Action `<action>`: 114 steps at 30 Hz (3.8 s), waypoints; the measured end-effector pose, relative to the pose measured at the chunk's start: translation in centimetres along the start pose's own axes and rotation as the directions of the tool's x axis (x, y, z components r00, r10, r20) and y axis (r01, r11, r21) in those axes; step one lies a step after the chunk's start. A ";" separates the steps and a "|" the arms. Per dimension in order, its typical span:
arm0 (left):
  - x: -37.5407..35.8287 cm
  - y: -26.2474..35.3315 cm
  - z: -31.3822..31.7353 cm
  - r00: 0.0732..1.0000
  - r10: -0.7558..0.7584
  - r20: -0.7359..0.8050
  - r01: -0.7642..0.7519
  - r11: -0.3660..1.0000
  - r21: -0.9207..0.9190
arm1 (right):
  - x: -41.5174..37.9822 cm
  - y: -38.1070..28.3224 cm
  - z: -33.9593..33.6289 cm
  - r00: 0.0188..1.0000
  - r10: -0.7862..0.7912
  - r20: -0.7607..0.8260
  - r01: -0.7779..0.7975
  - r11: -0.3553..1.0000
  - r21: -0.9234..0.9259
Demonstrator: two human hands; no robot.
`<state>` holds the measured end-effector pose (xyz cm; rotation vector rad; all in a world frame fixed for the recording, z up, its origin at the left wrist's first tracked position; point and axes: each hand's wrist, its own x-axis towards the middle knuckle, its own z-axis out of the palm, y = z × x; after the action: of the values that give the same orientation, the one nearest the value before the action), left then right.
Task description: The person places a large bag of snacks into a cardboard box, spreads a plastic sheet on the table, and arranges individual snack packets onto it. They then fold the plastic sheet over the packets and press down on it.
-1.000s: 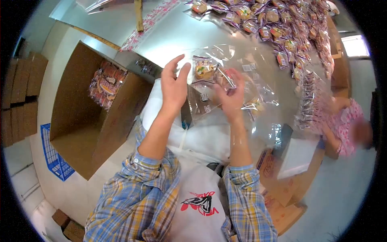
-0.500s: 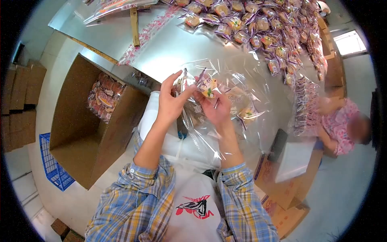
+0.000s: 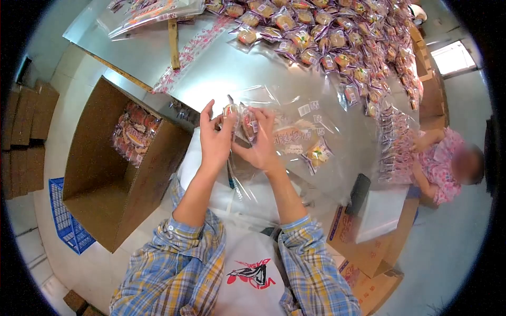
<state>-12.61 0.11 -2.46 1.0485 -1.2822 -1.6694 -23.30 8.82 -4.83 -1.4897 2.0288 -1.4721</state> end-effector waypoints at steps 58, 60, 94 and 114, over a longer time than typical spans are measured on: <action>-9.5 1.6 -4.9 0.809 0.426 0.406 -0.588 0.584 0.559 | 0.4 2.0 -3.6 0.940 0.205 -0.271 -0.208 0.978 0.020; -8.2 2.6 -5.8 0.816 0.410 0.407 -0.577 0.560 0.594 | -2.0 1.3 -3.8 0.952 0.152 -0.265 -0.143 0.988 0.052; -15.9 3.1 -2.1 0.536 0.114 0.836 -0.776 0.456 0.436 | 2.3 -0.1 -3.0 0.820 0.421 -0.388 -0.291 0.890 0.352; -6.2 -1.2 -0.6 0.779 0.272 0.565 -0.627 0.334 0.704 | 0.9 4.2 2.1 0.710 0.094 -0.698 -0.104 0.994 0.029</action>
<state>-9.86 5.84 -2.82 0.7410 -2.5640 -0.6527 -24.82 6.77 -8.87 -0.8392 2.4484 -2.2171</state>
